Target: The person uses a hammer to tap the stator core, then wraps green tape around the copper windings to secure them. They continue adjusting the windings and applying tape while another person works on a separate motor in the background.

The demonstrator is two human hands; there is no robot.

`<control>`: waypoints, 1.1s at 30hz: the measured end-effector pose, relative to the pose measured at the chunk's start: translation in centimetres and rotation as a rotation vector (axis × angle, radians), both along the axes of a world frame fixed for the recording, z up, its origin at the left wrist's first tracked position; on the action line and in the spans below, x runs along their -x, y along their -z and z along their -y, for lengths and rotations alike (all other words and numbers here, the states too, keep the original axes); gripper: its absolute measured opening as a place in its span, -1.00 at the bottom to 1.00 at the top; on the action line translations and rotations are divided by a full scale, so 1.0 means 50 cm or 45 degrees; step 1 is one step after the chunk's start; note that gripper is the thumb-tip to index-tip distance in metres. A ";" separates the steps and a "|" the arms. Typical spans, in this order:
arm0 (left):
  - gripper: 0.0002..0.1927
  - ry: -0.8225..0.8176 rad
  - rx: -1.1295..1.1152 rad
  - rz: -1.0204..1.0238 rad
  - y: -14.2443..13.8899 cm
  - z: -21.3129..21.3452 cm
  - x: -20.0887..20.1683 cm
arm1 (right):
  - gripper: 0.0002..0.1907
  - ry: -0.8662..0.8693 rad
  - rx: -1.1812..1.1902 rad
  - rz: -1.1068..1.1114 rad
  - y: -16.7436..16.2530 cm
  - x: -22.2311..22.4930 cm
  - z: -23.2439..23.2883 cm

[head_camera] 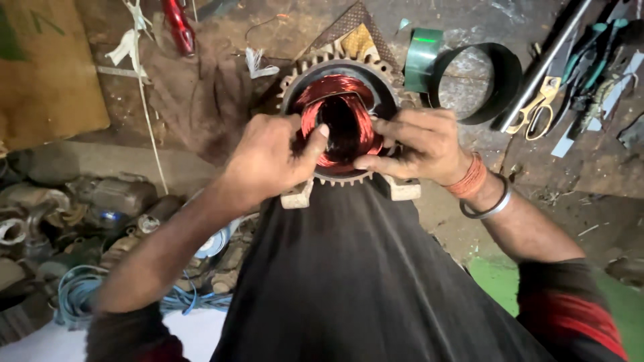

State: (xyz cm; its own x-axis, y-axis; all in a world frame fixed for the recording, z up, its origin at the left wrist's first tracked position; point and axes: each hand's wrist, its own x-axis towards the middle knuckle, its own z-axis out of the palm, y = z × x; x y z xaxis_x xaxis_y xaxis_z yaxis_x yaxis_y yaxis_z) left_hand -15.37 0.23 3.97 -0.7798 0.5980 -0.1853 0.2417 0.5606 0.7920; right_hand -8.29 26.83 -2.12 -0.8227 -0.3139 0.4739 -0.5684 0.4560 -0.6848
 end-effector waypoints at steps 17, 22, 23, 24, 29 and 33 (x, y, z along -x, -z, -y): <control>-0.87 0.040 -0.212 -0.187 -0.027 0.018 0.069 | -0.91 0.018 -0.313 0.321 -0.152 0.097 0.033; -0.90 -0.005 -0.276 -0.276 0.001 0.023 0.065 | -0.85 0.002 -0.278 0.484 -0.177 0.115 0.046; -0.90 -0.058 -0.266 -0.265 0.001 0.020 0.061 | -0.85 0.051 -0.271 0.572 -0.182 0.117 0.051; -0.89 -0.111 -0.258 -0.255 -0.001 0.016 0.056 | -0.86 0.101 -0.265 0.660 -0.186 0.118 0.057; -0.88 -0.236 -0.236 -0.469 0.003 -0.003 0.033 | -0.91 0.174 -0.241 0.740 -0.190 0.119 0.080; -0.85 -0.282 -0.344 -0.486 0.029 0.005 0.021 | -0.94 0.190 0.001 0.938 -0.172 0.109 0.072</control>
